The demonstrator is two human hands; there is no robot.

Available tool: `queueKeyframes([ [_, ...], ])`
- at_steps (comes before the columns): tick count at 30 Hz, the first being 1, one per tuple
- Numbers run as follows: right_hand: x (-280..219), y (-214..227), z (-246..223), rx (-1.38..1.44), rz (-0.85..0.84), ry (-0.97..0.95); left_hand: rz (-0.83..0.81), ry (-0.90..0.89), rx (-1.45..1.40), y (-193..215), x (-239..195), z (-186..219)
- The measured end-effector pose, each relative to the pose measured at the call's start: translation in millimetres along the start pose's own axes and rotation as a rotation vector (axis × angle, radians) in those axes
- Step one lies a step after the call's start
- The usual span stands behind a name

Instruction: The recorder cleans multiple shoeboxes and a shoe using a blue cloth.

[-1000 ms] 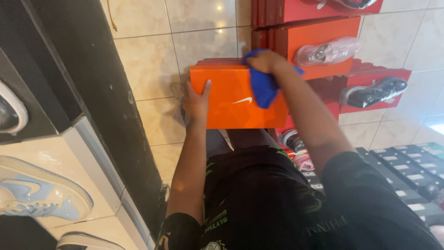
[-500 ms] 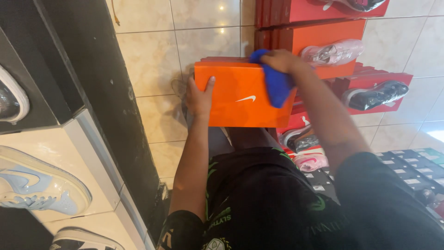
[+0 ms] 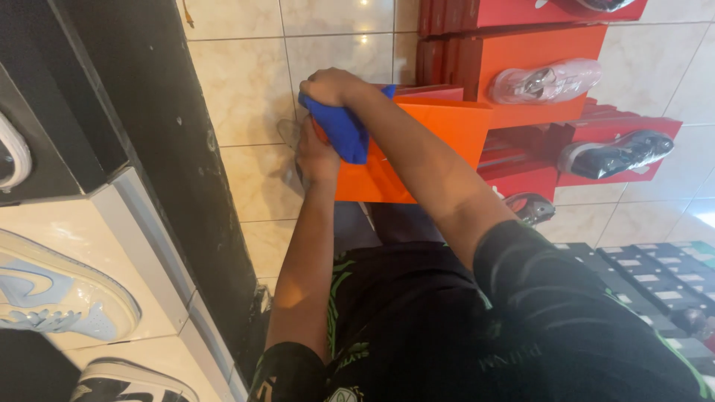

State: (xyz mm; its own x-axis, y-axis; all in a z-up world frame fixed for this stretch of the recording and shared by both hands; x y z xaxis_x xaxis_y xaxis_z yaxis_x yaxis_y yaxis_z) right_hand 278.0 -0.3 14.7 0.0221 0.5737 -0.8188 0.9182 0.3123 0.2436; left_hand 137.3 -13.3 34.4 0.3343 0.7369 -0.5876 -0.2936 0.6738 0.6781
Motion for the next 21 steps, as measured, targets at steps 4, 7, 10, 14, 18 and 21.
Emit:
queueKeyframes([
  [4, -48, 26, 41, -0.017, 0.055, 0.041, -0.004, 0.134, -0.012, 15, -10, 14],
  [7, -113, 47, 128, -0.059, 0.059, -0.139, 0.050, 0.021, -0.092, 28, -14, 29],
  [10, -142, 58, 223, -0.204, 0.128, -0.115, -0.034, 0.104, -0.124, 24, -15, 29],
  [14, -157, 67, 221, -0.167, 0.166, -0.182, 0.015, 0.088, -0.074, 19, -11, 22],
  [18, -101, 48, 117, -0.103, 0.069, -0.043, 0.031, 0.062, -0.046, 17, -9, 22],
  [21, -6, 13, 76, -0.051, 0.290, 0.127, 0.008, 0.076, 0.017, -13, 8, -19],
])
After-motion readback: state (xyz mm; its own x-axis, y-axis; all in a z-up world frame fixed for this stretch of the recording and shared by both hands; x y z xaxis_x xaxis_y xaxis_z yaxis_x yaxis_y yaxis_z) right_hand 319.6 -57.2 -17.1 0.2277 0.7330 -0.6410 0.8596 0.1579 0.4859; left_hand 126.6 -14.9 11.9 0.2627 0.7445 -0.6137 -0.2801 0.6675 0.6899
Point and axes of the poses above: each hand's wrist, its own x-axis towards the middle knuckle, its own y-axis out of the back of the hand, z = x × y, the point moved 10 cm from there along x, towards the middle knuckle, and after that the axes turned 4 degrees about y, right-handed, at the moved point
